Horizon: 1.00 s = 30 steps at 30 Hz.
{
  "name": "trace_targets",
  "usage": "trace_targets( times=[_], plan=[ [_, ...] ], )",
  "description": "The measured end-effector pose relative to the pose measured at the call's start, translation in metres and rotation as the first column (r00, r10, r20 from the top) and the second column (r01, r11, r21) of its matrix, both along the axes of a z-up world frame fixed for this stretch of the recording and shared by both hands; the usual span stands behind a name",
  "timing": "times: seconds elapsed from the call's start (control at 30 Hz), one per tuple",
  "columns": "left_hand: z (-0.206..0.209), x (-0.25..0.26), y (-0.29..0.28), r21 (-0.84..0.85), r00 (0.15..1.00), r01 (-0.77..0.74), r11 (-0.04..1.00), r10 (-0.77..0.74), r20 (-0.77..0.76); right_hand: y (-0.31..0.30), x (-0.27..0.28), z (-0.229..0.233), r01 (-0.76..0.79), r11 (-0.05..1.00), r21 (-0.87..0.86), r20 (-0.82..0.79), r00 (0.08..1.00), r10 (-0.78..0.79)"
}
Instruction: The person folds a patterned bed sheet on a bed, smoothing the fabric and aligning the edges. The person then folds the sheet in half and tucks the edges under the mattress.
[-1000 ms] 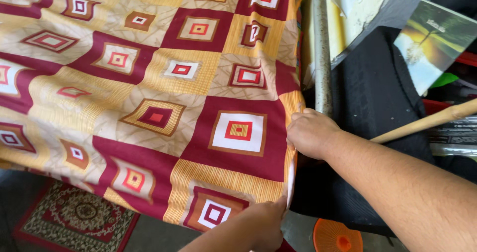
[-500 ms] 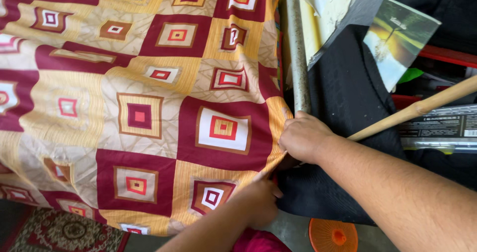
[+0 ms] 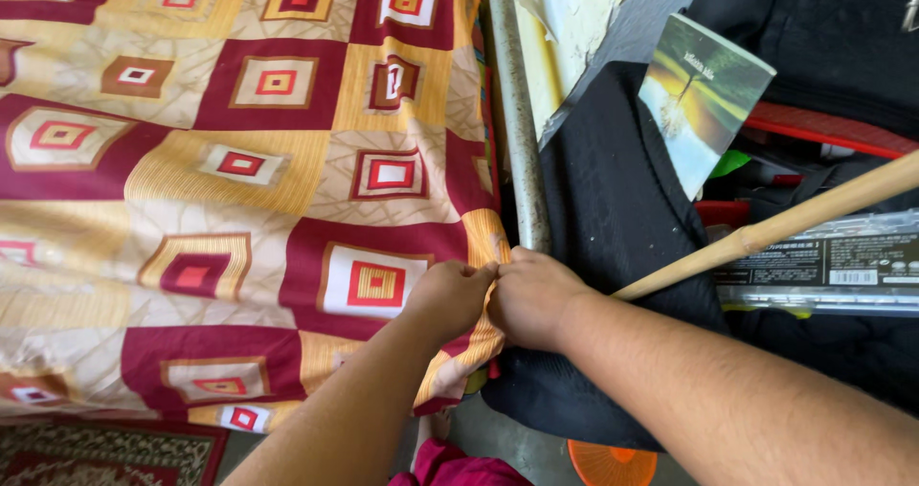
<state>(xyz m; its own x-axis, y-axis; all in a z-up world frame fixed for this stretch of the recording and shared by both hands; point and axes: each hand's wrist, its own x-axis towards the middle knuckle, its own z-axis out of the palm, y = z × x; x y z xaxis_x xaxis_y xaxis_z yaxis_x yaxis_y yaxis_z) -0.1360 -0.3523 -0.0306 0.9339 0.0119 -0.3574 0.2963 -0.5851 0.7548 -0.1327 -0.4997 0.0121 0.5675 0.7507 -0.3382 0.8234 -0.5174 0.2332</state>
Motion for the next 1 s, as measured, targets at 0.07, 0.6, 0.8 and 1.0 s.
trace_targets(
  times=[0.07,0.6,0.8,1.0],
  plan=[
    [-0.006,0.004,-0.005,-0.062,0.999,0.015,0.998,-0.019,-0.051,0.001,0.000,-0.002,-0.007,1.000,-0.011,-0.013,1.000,0.007],
    [-0.006,0.016,0.064,0.058,0.981,0.166,0.984,-0.171,0.093,0.037,0.022,-0.008,0.133,0.870,-0.476,-0.127,0.968,-0.217],
    [0.024,-0.006,0.143,0.263,0.984,0.131,0.956,-0.093,-0.152,0.044,0.040,-0.014,0.314,0.852,-0.420,0.063,0.946,-0.318],
    [0.041,0.012,0.211,0.365,0.964,0.245,0.898,-0.187,-0.187,0.038,0.063,-0.032,0.475,0.746,-0.467,0.188,0.877,-0.441]
  ],
)
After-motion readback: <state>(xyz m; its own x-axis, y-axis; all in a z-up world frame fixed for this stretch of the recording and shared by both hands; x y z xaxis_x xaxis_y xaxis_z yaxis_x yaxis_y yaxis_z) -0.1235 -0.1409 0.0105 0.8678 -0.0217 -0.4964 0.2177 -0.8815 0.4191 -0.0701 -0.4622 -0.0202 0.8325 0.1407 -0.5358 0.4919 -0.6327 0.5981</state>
